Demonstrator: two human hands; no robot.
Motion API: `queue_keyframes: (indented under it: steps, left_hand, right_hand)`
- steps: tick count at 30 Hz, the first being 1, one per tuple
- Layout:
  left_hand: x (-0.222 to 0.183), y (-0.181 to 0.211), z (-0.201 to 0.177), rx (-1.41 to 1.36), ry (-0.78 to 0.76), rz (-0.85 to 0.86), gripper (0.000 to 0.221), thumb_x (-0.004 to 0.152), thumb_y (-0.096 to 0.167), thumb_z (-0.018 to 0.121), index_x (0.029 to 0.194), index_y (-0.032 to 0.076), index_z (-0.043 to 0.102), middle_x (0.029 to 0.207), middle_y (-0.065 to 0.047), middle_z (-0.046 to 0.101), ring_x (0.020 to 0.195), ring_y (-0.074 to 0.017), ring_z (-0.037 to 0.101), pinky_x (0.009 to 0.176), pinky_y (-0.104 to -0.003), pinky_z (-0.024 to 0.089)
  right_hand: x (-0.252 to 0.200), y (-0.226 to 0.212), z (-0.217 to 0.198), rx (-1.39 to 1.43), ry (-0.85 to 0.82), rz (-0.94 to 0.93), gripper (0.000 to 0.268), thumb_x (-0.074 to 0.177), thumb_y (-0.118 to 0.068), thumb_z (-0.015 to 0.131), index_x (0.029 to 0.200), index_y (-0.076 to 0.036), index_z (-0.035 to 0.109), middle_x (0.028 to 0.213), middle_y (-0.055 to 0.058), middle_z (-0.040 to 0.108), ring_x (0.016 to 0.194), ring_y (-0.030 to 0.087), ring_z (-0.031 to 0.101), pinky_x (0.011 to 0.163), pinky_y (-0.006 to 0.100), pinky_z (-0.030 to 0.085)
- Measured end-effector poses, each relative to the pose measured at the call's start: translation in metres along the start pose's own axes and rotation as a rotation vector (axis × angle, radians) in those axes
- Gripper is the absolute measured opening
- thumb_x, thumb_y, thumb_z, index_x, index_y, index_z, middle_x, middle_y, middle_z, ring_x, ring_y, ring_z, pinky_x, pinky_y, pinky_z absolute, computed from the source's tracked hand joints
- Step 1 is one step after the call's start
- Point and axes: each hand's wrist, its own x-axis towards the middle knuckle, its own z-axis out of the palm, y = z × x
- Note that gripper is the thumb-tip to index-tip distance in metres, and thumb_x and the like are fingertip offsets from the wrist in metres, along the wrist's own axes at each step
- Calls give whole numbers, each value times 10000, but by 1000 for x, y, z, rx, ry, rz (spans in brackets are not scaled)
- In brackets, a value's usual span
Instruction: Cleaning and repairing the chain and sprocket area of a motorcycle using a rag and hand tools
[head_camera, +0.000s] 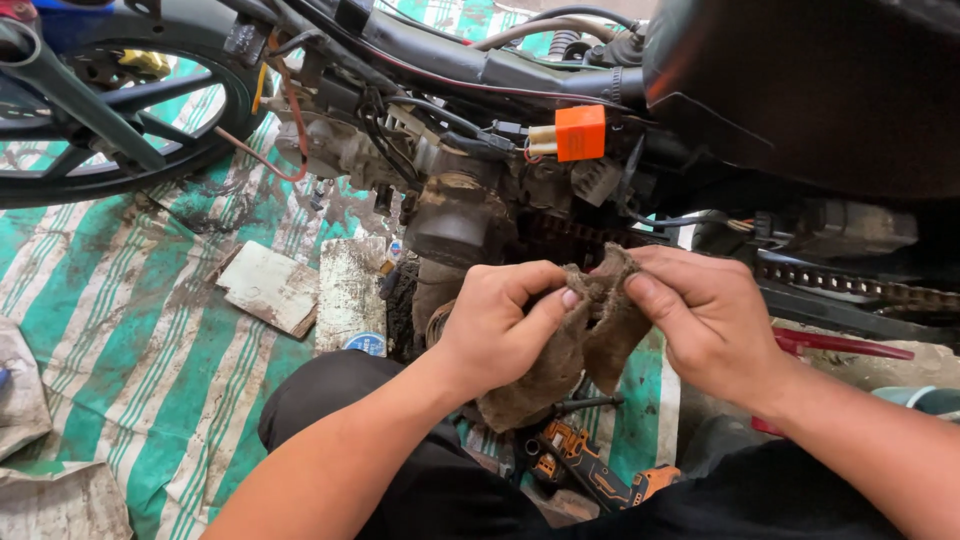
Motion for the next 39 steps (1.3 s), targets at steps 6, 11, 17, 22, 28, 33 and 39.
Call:
queue_keyframes:
  steps: [6,11,17,22,28,33,39]
  left_hand:
    - [-1,5,2,278,-88,154,119,1057,67,678,967,27,745,675,-168,702,598,-387,732,504,-425,605]
    - [-3,3,13,121,94,25,117,1035,133,724,941,84,774,665,-110,705,625,-331,766,515,-381,576]
    - [-4,-9,21,-192,282,-148,170,1067,76,697,950,64,820,623,-56,669,683,-76,583,569,-304,519]
    - [-5,-16,19,-332,319,-228,153,1060,96,733,943,67,827,652,22,639,720,-45,528,586,-259,494]
    - [-9,-23,14,-246,249,-306,215,1043,92,706,1118,-75,818,914,-15,784,771,-80,616,693,-235,515]
    - [-5,-8,11,-26,246,-213,171,1006,91,718,1048,-39,820,800,-10,779,649,-87,581,597,-257,504]
    - [-4,11,21,327,238,169,43,911,5,755,908,-3,713,779,-105,743,570,-262,648,536,-356,513]
  right_hand:
    - [0,18,6,-30,-109,4,147,1039,-90,711,977,-55,839,871,106,821,748,318,801,740,433,631]
    - [-11,18,15,89,-14,230,149,1029,-90,733,985,-42,868,846,89,828,806,131,704,768,412,626]
    - [-12,32,18,392,135,384,148,1054,-39,734,1114,24,853,920,86,818,897,99,636,834,359,611]
    - [-18,49,12,743,199,455,183,1081,13,682,1182,84,817,939,125,806,845,108,659,835,346,612]
    - [-19,68,-4,950,24,561,290,1063,47,646,1314,143,755,1169,225,817,955,259,755,878,374,608]
    - [-14,49,-8,445,27,579,355,1014,41,682,1342,135,781,1093,184,838,871,197,703,763,287,560]
    - [-4,21,9,205,-39,521,430,893,100,774,1319,50,794,1044,116,881,834,148,771,742,265,626]
